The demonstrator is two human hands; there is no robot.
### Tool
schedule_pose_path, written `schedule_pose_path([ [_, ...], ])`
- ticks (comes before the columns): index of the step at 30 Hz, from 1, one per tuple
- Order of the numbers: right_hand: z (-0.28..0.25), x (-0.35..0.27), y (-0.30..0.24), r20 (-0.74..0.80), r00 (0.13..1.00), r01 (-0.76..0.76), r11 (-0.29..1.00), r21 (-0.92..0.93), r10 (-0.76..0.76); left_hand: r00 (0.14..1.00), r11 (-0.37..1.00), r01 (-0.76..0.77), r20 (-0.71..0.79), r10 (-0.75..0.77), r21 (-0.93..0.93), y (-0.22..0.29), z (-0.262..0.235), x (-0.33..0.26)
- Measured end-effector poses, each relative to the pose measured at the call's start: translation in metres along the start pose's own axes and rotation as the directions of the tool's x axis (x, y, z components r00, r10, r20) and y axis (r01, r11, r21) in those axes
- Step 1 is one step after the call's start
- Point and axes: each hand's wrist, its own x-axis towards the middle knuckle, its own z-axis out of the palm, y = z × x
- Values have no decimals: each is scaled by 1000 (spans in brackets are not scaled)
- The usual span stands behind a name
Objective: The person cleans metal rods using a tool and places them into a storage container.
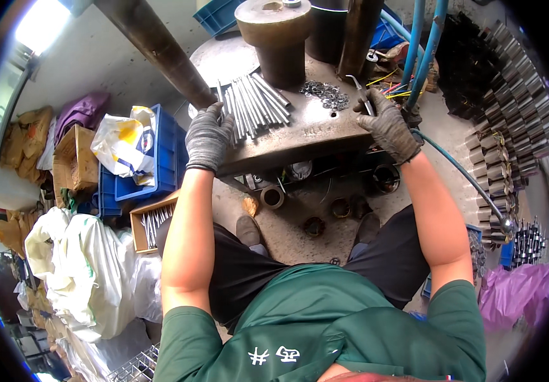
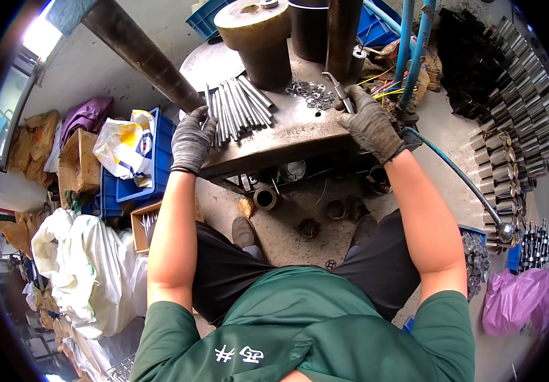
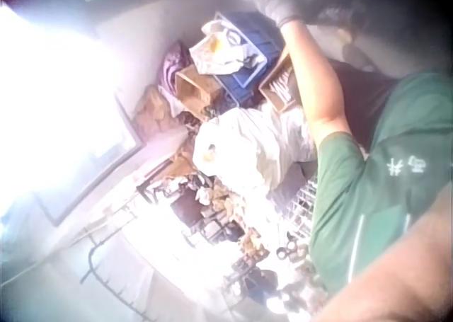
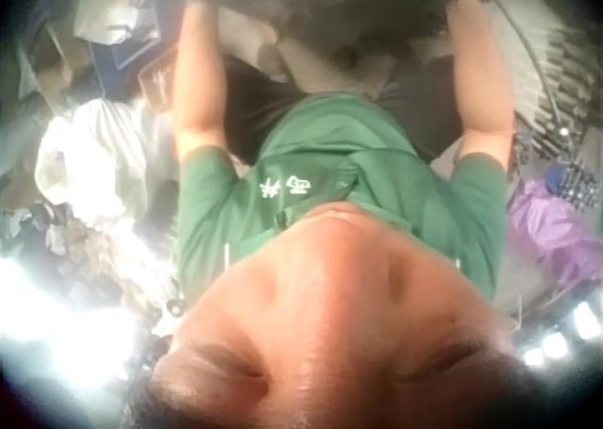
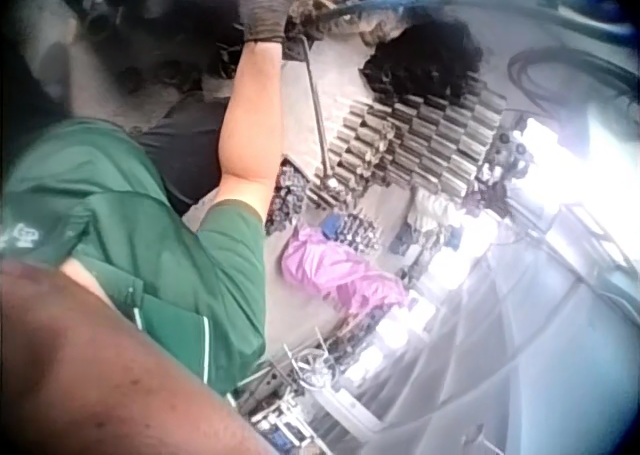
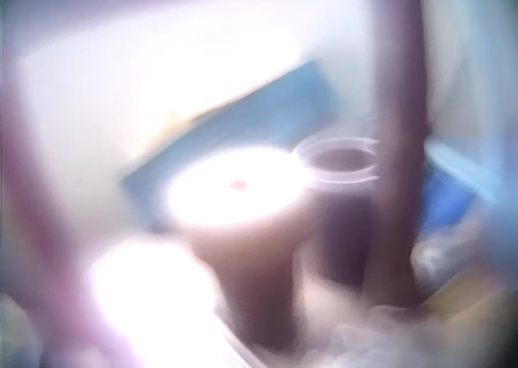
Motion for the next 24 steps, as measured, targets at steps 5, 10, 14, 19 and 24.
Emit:
schedule_pose_path([
  [5,7,9,0,-31,999,-37,986,-166,32,998,989,49,20,-52,140,9,6,6],
  [10,6,8,18,-76,995,49,964,-262,-71,995,982,12,100,-31,187,30,-1,-19],
  [14,9,11,16,-61,996,51,965,-257,-68,997,981,-72,21,69,183,27,13,-27],
  [19,13,14,11,-77,996,22,939,-344,-51,995,999,35,87,-38,33,45,20,-24],
  [24,18,20,19,-101,991,52,942,-331,-90,1000,1000,21,-21,-21,-5,38,33,-21],
])
